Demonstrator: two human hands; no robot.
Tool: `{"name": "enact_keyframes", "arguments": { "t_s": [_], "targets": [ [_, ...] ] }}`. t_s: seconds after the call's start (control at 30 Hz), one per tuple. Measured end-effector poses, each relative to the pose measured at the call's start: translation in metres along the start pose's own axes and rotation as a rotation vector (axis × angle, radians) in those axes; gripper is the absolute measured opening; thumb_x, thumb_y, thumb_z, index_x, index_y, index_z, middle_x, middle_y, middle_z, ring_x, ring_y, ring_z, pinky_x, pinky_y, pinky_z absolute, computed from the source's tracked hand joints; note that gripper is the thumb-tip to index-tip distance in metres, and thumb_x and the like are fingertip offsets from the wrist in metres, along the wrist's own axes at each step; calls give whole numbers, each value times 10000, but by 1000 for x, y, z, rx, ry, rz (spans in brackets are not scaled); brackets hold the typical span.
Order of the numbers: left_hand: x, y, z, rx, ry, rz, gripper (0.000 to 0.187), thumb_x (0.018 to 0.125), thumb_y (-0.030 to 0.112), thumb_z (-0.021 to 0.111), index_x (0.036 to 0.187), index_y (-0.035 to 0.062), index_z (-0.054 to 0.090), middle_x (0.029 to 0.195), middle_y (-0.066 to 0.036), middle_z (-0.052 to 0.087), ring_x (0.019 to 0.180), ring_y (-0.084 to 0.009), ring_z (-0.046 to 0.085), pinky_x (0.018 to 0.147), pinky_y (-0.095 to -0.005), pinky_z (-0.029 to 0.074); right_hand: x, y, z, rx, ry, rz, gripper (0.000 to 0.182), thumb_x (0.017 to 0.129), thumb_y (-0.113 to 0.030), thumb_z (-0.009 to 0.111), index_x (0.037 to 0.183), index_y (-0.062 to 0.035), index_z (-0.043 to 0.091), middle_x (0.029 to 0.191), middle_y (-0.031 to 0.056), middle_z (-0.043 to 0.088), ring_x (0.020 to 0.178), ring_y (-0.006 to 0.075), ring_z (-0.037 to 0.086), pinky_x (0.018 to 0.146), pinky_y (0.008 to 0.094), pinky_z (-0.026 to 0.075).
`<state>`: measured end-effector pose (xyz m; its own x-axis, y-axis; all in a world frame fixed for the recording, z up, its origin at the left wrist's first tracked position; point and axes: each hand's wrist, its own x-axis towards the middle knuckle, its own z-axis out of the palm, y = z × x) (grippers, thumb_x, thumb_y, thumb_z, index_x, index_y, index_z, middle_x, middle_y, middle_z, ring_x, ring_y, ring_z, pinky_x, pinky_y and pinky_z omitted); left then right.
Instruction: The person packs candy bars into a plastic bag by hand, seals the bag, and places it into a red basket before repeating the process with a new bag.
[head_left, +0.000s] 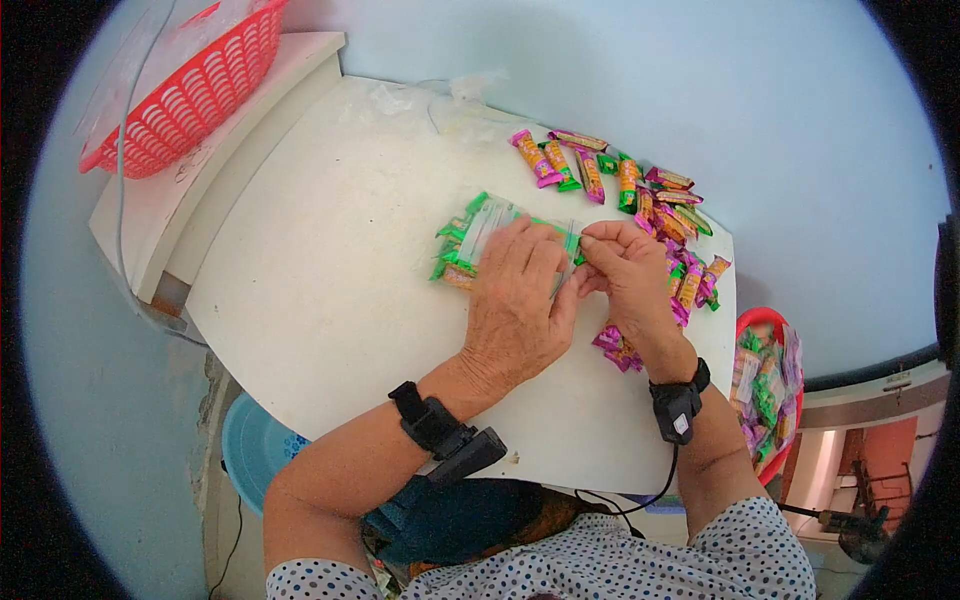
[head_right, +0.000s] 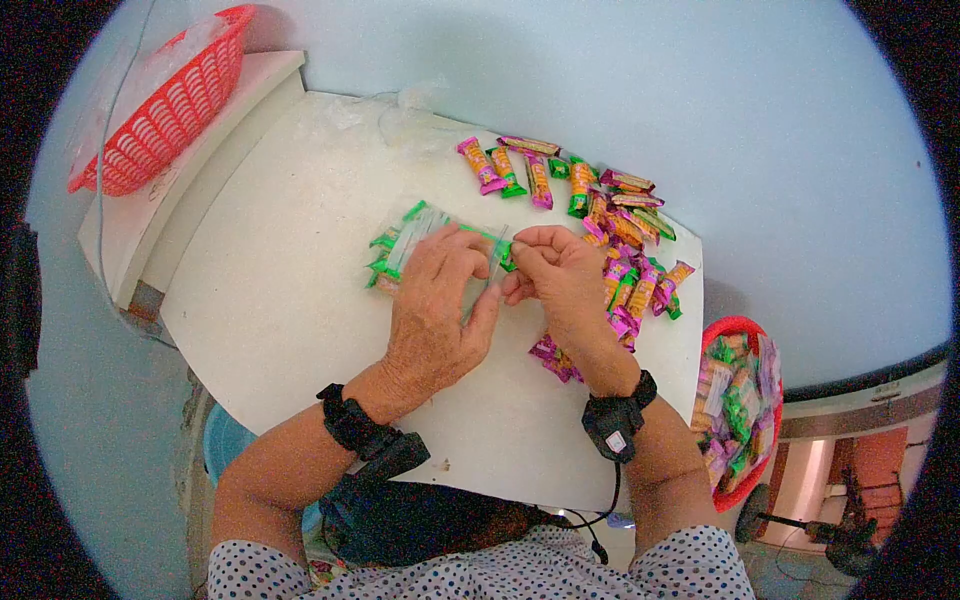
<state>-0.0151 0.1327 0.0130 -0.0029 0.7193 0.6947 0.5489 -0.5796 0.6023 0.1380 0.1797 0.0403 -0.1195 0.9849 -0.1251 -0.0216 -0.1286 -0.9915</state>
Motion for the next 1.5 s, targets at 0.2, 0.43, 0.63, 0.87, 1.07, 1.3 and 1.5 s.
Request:
{"name": "enact_keyframes", "arguments": {
  "t_s": [0.2,0.43,0.63,0.87,1.07,1.3,1.5],
  "targets": [
    [-3,-2,3,71,0,6,195,782,25,655,942,-10,549,1172,-217,555,1196,-433,498,1015,-515,393,3,7,1,36,-91,1,220,916,-83,636,1082,46,567,786,70,662,595,134,656,496,241,536],
    [-2,1,4,-75,-49,23,157,790,-20,629,923,14,553,1252,-220,558,1235,-436,500,1043,-508,391,2,10,8,-5,-98,15,191,926,-94,616,1072,28,629,814,42,698,607,74,635,510,220,527],
    [-1,4,1,-199,-95,72,146,825,8,609,957,5,548,1220,-229,567,1196,-435,522,1017,-503,412,8,21,3,-18,-96,-4,164,930,-109,623,1031,7,679,800,30,707,589,50,618,468,195,475],
    [16,-12,-20,71,218,-128,349,859,16,559,1201,-32,510,1173,-261,575,1094,-428,556,942,-466,442,0,6,7,-124,-93,42,200,926,-119,628,1066,18,665,691,21,676,479,46,560,397,197,411],
    [17,-22,-24,-47,93,-547,450,877,-22,462,1326,-4,432,1189,-290,578,1110,-422,574,932,-446,457,1,6,9,-153,-69,33,290,901,-147,683,1130,22,628,695,10,672,457,44,545,385,187,405],
    [11,-22,-19,87,-7,-373,455,783,-108,418,1197,3,570,1307,-238,564,1241,-407,533,1061,-435,424,1,10,7,-154,-118,36,239,904,-160,693,1069,11,665,704,-13,672,469,19,532,398,172,409],
    [10,-21,-15,337,-56,-58,299,788,-55,584,1070,-2,665,1268,-195,600,1254,-396,519,1054,-441,435,0,9,6,-203,-174,19,195,937,-130,645,1096,-40,713,666,-38,625,479,9,495,432,179,392]
  ]
}}
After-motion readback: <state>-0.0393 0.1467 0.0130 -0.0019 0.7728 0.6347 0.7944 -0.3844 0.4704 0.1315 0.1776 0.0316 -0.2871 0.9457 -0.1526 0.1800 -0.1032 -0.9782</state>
